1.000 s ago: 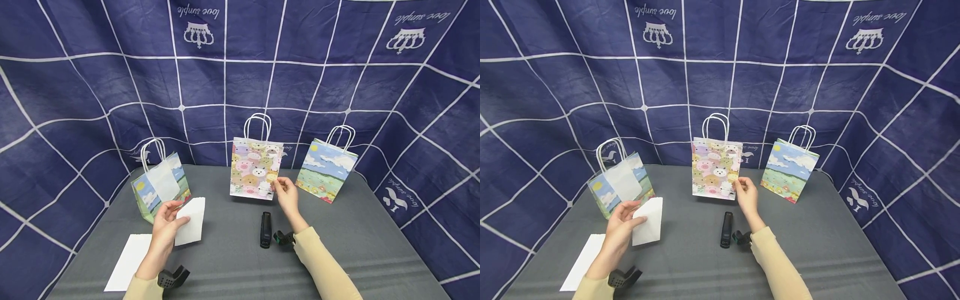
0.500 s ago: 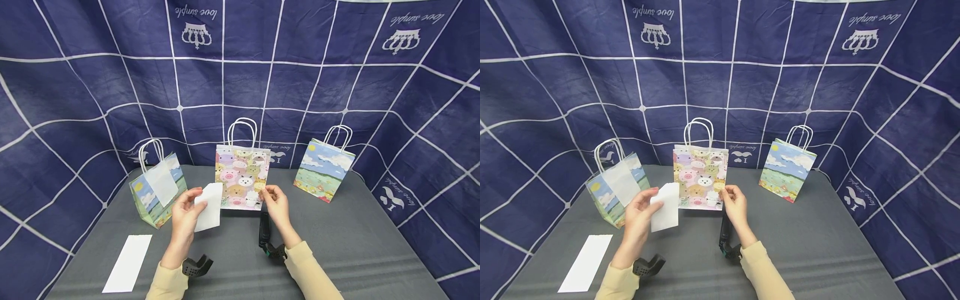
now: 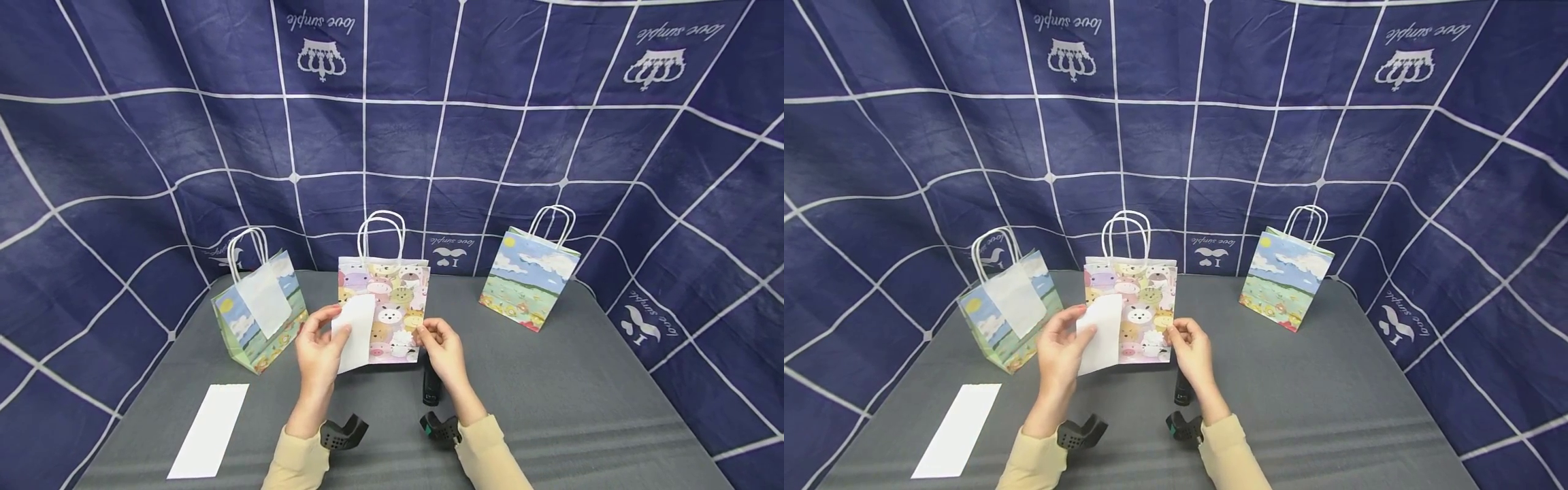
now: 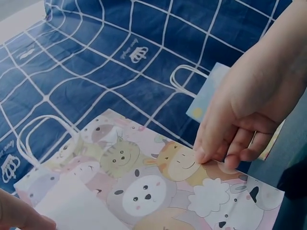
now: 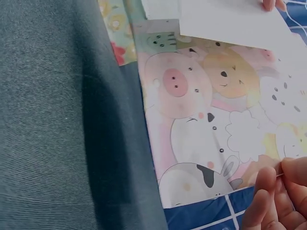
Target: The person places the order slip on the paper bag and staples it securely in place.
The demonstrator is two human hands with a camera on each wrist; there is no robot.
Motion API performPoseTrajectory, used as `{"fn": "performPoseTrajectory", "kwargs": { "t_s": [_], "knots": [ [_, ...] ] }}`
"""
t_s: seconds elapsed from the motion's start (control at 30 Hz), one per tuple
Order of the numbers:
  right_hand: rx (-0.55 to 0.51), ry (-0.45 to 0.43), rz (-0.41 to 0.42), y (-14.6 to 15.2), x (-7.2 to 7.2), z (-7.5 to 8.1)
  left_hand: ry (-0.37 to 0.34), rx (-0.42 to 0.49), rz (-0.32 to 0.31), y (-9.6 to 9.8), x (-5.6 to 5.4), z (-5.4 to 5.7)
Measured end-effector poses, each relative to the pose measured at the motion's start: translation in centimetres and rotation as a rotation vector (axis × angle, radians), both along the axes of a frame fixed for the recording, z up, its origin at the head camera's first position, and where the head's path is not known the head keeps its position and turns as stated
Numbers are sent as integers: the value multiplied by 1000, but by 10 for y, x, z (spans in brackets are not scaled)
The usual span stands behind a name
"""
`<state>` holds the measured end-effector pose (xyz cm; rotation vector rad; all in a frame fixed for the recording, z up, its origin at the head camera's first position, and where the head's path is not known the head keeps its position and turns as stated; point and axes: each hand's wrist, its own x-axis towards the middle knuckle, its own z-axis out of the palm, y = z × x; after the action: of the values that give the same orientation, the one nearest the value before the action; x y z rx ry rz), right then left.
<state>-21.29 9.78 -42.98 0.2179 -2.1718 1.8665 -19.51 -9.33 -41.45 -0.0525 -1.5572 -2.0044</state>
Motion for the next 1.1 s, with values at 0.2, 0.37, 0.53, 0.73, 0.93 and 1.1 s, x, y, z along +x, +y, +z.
{"fn": "performPoseTrajectory", "kwargs": {
  "t_s": [0.2, 0.37, 0.53, 0.73, 0.93, 1.1],
  "knots": [
    [4, -9, 29, 0, 3, -7, 12, -7, 29, -1, 1, -2],
    [10, -37, 86, 2, 3, -9, 30, -1, 12, 2, 4, -2],
    [110, -73, 155, 10, 4, -5, 108, -32, 15, 7, 5, -3],
    [201, -95, 285, 23, -1, -6, 206, -124, 75, 11, 3, -4],
    [256, -137, 321, 34, -12, -24, 224, -158, 109, 11, 2, -3],
    [278, -127, 156, 36, -13, -23, 225, -169, 104, 13, 3, -3]
  ]
}}
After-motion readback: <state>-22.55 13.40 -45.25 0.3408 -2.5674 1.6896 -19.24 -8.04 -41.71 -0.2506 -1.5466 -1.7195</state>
